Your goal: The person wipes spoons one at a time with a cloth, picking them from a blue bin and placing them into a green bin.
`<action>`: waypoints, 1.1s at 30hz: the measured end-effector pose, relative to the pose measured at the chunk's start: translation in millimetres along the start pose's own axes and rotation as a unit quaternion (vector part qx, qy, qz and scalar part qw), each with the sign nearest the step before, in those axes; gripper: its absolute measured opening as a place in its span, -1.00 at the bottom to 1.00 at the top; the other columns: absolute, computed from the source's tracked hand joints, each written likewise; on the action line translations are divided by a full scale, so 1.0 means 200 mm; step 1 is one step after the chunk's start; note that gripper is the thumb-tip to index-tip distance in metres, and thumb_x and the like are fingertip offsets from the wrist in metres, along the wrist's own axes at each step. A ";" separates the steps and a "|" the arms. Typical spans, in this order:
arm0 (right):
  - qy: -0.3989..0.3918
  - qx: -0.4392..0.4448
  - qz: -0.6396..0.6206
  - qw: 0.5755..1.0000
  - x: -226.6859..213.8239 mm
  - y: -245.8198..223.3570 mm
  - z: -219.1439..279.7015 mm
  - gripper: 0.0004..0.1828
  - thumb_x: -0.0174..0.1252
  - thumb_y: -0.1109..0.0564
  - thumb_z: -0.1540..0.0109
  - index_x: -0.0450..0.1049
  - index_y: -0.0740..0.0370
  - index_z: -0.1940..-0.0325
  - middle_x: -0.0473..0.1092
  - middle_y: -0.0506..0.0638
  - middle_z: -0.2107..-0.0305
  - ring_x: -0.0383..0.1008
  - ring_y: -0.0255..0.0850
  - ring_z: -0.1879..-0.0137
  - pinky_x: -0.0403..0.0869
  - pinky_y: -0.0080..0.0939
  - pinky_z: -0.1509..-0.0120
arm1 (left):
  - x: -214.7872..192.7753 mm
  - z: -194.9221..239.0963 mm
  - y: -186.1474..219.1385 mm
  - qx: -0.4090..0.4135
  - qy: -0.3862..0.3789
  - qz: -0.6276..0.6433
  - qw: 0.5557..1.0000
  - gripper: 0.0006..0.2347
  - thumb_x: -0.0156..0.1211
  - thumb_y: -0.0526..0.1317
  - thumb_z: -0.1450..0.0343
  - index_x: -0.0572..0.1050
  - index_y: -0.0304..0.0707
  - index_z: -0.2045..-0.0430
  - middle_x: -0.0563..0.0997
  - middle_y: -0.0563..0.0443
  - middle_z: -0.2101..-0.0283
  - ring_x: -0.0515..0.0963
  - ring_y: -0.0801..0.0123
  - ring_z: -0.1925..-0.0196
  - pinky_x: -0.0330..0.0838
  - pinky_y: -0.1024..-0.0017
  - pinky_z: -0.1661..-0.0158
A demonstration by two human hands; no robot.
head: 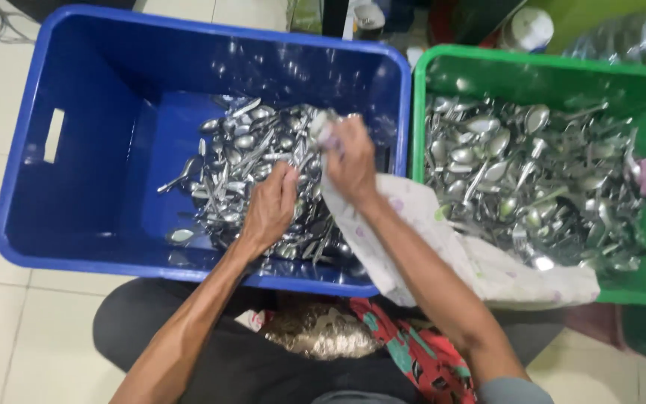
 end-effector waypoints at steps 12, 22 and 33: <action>-0.016 0.262 -0.116 0.958 0.00 0.20 0.00 -0.83 0.29 0.01 -0.22 0.54 0.13 0.34 0.36 -0.01 0.59 0.32 -0.27 0.36 0.43 -0.14 0.17 | 0.11 -0.01 0.07 0.116 0.026 -0.277 0.953 -0.84 -0.14 -0.13 -0.60 0.31 -0.15 0.30 0.48 -0.08 0.49 0.61 0.11 0.36 0.59 0.15 0.44; -0.044 0.335 -0.134 0.932 0.00 0.17 0.02 -0.62 0.25 -0.12 -0.28 0.46 0.11 0.52 0.33 -0.11 0.64 0.28 -0.28 0.41 0.33 -0.20 0.25 | 0.04 -0.02 0.03 -0.117 -0.045 0.152 0.980 -0.72 -0.06 -0.11 -0.58 0.53 -0.16 0.47 0.48 -0.05 0.64 0.45 0.27 0.49 0.41 0.30 0.32; -0.014 0.450 -0.374 0.811 -0.01 -0.05 -0.01 -0.81 0.32 0.07 -0.20 0.44 0.13 0.36 0.36 -0.20 0.63 0.42 -0.42 0.52 0.39 -0.48 0.38 | 0.01 -0.04 0.12 -0.091 0.029 0.138 0.986 -0.74 0.01 -0.12 -0.56 0.52 -0.27 0.45 0.57 -0.30 0.51 0.55 0.09 0.38 0.45 0.16 0.20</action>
Point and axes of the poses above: each hand's wrist, its own z-axis away from the middle knuckle, its own x-axis out of the palm, y = z × x, the point moved 3 cm from there along -z, towards the middle knuckle
